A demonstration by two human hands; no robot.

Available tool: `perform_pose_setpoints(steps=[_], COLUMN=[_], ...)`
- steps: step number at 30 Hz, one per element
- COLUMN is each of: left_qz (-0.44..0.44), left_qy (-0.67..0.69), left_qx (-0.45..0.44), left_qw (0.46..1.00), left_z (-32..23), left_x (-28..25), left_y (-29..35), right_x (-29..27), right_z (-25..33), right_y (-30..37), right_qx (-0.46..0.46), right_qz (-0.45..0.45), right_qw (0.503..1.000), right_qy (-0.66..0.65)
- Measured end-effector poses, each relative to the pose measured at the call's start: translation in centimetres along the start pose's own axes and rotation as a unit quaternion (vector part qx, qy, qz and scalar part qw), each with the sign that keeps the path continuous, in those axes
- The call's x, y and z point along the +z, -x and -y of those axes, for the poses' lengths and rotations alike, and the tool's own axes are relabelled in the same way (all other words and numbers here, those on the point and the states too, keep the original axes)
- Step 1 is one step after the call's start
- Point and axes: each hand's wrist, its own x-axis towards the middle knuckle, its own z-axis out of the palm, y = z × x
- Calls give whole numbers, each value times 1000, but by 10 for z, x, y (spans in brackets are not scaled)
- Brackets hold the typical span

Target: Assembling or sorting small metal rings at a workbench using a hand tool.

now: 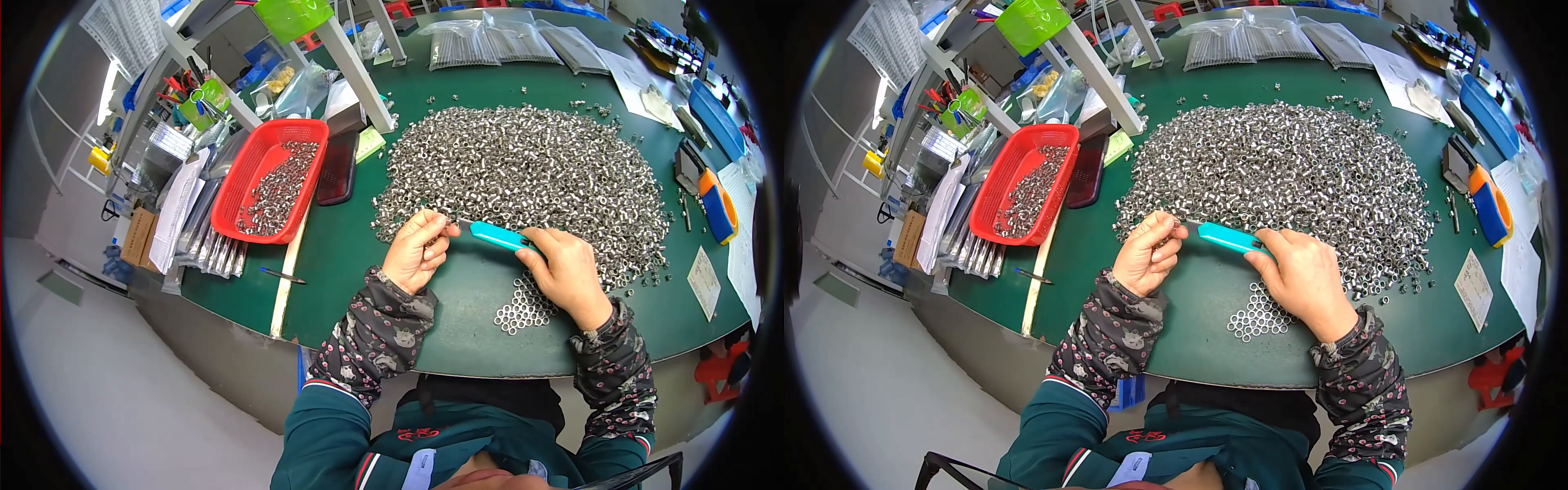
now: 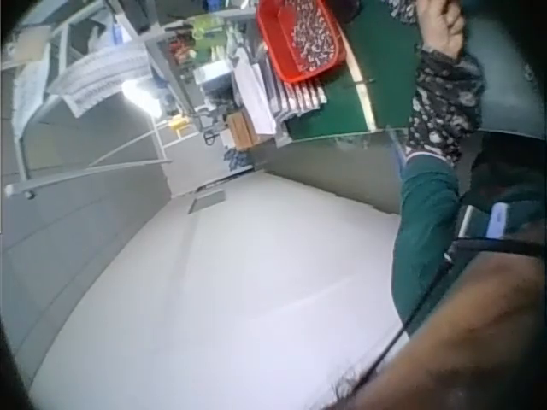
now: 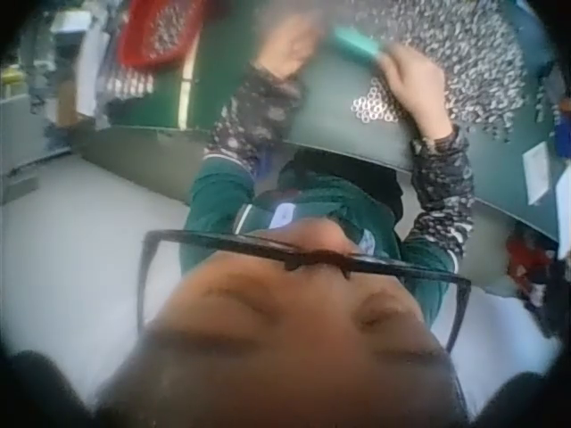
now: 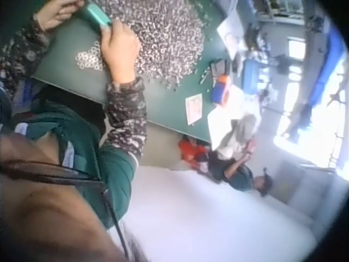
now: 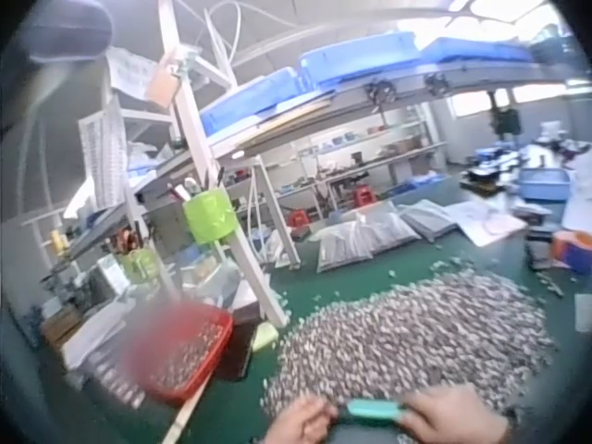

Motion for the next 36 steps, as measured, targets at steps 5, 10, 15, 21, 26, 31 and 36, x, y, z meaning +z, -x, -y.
perform_pose_setpoints(steps=[5, 10, 15, 21, 26, 31, 36], left_qz=[-2, -4, 1, -2, -6, -10, -14], left_qy=[10, 6, 8, 6, 0, -3, 3], left_qx=[0, -2, -2, -4, -6, -7, -15], left_qw=[1000, 1000, 1000, 1000, 1000, 1000, 1000], left_z=[-2, -1, 0, 0, -1, 0, 0], left_x=[5, 4, 1, 1, 2, 2, 1], left_y=[1, 2, 1, 1, 1, 0, 1], right_x=[-1, -1, -2, -2, -2, -2, -2], right_z=[0, 1, 0, 0, 0, 0, 1], right_y=[0, -1, 0, 0, 0, 0, 0], right_qx=[0, 6, 4, 4, 4, 3, 2], right_qz=[3, -8, -9, -8, -4, -4, -8], right_qw=[1000, 1000, 1000, 1000, 1000, 1000, 1000], right_qy=[3, -2, -1, -2, -1, 0, -4])
